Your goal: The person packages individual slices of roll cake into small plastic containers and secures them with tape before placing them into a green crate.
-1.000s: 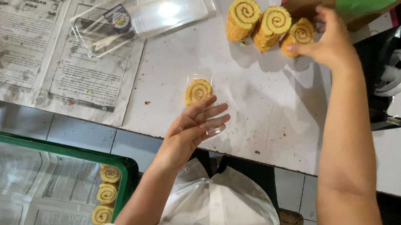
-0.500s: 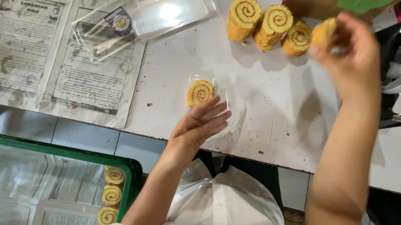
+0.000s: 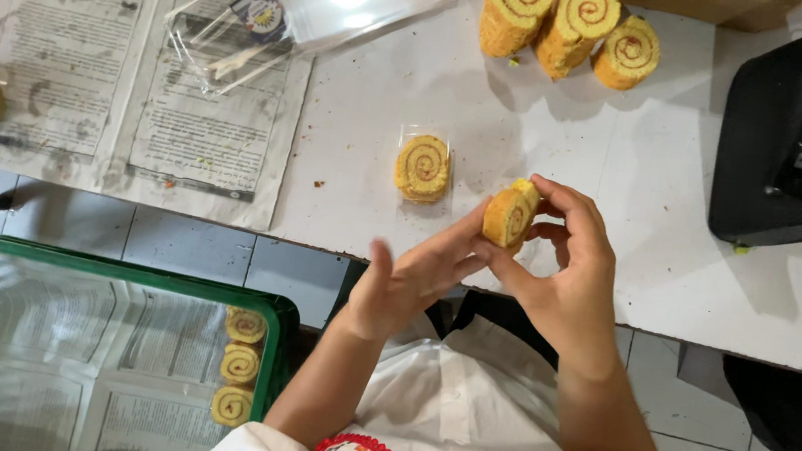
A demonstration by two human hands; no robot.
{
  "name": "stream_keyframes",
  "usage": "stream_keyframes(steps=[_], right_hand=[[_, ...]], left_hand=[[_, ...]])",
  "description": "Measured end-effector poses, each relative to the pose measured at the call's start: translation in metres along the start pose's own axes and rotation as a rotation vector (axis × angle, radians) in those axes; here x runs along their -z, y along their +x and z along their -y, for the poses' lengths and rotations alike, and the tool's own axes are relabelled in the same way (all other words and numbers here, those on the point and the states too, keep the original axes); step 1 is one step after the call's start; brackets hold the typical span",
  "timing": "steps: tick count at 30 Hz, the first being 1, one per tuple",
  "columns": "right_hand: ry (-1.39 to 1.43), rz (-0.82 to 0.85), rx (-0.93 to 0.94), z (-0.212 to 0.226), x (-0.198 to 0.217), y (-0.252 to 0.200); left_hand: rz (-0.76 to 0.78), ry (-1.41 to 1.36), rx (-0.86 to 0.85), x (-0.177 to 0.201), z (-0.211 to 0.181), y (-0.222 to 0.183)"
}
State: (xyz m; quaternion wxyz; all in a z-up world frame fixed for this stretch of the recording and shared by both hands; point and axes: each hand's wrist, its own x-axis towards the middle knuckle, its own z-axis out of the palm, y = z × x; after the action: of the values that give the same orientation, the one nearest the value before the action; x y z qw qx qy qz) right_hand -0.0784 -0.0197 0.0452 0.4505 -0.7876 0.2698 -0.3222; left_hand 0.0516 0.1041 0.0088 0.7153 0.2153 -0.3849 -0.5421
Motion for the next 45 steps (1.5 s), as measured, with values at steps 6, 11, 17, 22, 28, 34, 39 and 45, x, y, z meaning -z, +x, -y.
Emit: stream_keyframes(steps=[6,11,17,22,28,34,39,45], right_hand=[[0.130,-0.001,0.003,-0.019,-0.004,-0.003],[0.173,0.008,-0.006,-0.024,-0.008,-0.002],[0.316,-0.002,-0.095,-0.018,-0.011,-0.007],[0.353,0.072,-0.112,-0.020,-0.005,-0.007],[0.398,0.119,-0.118,-0.017,-0.002,-0.010],[0.311,0.178,-0.158,0.001,0.008,-0.007],[0.246,0.179,-0.245,-0.046,0.044,0.005],[0.304,0.408,-0.167,-0.064,0.041,0.004]], left_hand=[[-0.155,-0.117,-0.036,0.021,0.029,-0.008],[-0.297,-0.004,-0.048,0.017,0.027,-0.005],[-0.444,0.121,-0.019,0.017,0.032,-0.004],[-0.611,0.076,-0.018,0.016,0.036,0.000],[-0.696,0.114,-0.002,0.017,0.035,0.002],[-0.737,0.045,0.013,0.016,0.032,0.002],[-0.688,0.017,0.060,0.011,0.015,-0.008],[-0.684,0.118,0.123,0.012,0.014,-0.004]])
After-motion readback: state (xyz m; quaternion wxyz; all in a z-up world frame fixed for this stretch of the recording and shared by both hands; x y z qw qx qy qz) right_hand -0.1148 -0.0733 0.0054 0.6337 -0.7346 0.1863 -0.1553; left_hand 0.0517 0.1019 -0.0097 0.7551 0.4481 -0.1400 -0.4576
